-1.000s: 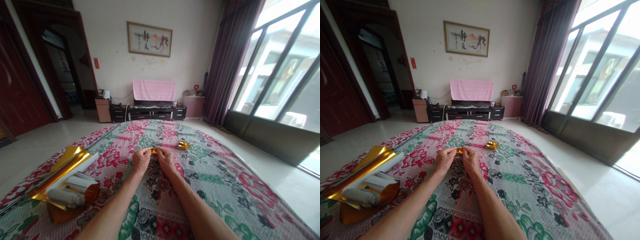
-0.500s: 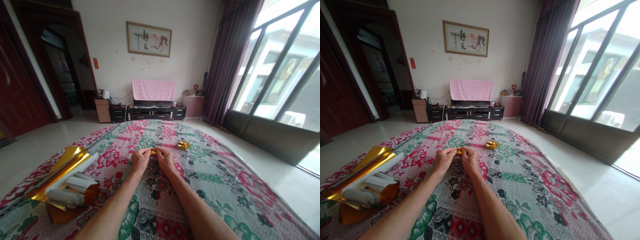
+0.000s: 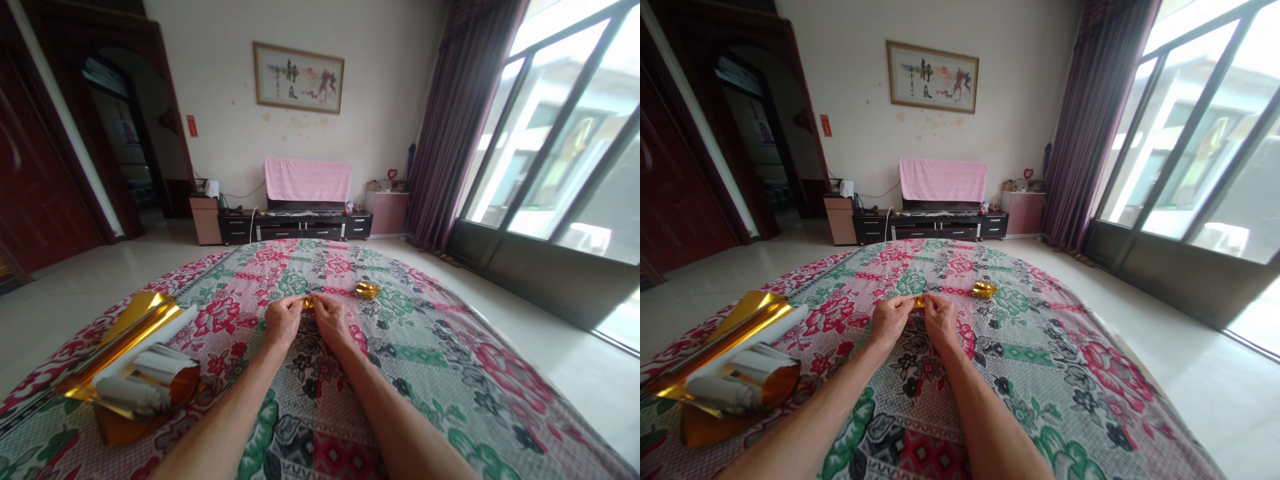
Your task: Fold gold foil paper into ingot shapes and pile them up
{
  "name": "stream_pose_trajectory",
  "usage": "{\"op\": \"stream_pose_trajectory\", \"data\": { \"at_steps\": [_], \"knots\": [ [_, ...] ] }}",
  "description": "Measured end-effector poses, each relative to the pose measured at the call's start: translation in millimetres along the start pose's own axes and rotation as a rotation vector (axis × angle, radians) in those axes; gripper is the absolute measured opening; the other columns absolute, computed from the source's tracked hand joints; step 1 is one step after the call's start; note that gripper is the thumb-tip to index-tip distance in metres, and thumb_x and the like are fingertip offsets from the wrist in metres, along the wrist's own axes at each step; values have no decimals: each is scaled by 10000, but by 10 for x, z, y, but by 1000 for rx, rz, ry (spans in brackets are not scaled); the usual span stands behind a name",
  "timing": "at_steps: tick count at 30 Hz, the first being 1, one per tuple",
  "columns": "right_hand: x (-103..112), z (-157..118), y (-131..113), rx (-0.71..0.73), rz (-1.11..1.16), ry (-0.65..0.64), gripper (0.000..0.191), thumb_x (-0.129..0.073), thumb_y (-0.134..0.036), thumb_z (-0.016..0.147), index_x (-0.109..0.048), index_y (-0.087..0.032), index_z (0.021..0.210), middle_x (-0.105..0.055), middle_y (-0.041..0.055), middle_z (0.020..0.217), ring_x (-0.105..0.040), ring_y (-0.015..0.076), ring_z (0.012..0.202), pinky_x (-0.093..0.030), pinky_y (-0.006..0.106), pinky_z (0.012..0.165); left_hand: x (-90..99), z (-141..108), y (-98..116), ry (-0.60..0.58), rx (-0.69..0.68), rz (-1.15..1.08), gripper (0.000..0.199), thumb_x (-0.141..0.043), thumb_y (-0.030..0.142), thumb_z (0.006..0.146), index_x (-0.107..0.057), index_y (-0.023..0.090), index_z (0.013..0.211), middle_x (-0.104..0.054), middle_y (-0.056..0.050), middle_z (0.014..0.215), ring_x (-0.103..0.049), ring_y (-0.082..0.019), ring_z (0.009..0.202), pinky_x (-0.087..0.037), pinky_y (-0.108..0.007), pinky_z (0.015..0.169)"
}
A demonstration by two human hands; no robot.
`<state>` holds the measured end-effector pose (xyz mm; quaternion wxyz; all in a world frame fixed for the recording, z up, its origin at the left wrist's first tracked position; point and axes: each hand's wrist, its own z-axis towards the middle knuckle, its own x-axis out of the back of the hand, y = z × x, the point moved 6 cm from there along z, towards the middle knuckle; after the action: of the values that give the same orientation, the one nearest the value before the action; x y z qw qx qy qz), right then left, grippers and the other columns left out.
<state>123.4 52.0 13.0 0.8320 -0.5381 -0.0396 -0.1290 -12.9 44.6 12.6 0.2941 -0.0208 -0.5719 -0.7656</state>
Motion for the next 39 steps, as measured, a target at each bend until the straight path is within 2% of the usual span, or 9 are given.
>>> {"op": "stream_pose_trajectory", "data": {
  "at_steps": [5, 13, 22, 29, 34, 39],
  "knots": [
    [-6, 9, 24, -9, 12, -4, 342, -449, -330, 778, -698, -124, 891, -695, 50, 773, -606, 181, 658, -457, 236, 559, -16, 13, -67, 8, 46, -85, 221, -541, 272, 718, -719, 194, 823, -718, -39, 746, -650, -172, 690, -487, -229, 603],
    [-21, 15, 81, -10, 57, -9, 348, -446, -346, 787, -693, -129, 901, -685, 36, 756, -597, 165, 628, -448, 227, 546, -96, 4, -98, -70, 114, -254, 259, -537, 303, 715, -702, 163, 857, -714, -44, 734, -642, -157, 605, -473, -217, 514],
    [-19, 7, 38, 10, 21, -28, 341, -443, -338, 781, -699, -137, 884, -695, 37, 783, -610, 178, 683, -466, 228, 572, 5, 15, -57, 12, 30, -82, 218, -531, 256, 710, -719, 201, 805, -719, -42, 761, -651, -175, 715, -484, -230, 611],
    [-8, -1, 37, -18, 61, -24, 348, -441, -345, 784, -695, -126, 876, -687, 34, 750, -603, 167, 658, -466, 223, 556, -33, 15, -64, -19, 49, -79, 245, -520, 281, 721, -714, 192, 839, -717, -40, 719, -647, -167, 651, -477, -231, 588],
    [-19, -10, 7, -16, 56, -60, 339, -445, -339, 777, -699, -138, 874, -692, 33, 775, -605, 170, 680, -468, 222, 575, -35, 28, -95, -23, 34, -79, 272, -495, 288, 732, -708, 181, 861, -719, -52, 790, -653, -169, 714, -480, -232, 629],
    [0, -20, -26, -26, 29, -44, 340, -442, -344, 772, -704, -140, 847, -686, 28, 734, -591, 165, 637, -453, 218, 548, -38, 31, -111, -32, 37, -107, 255, -512, 290, 719, -711, 185, 840, -717, -60, 790, -652, -180, 719, -486, -242, 627]
  ]
}}
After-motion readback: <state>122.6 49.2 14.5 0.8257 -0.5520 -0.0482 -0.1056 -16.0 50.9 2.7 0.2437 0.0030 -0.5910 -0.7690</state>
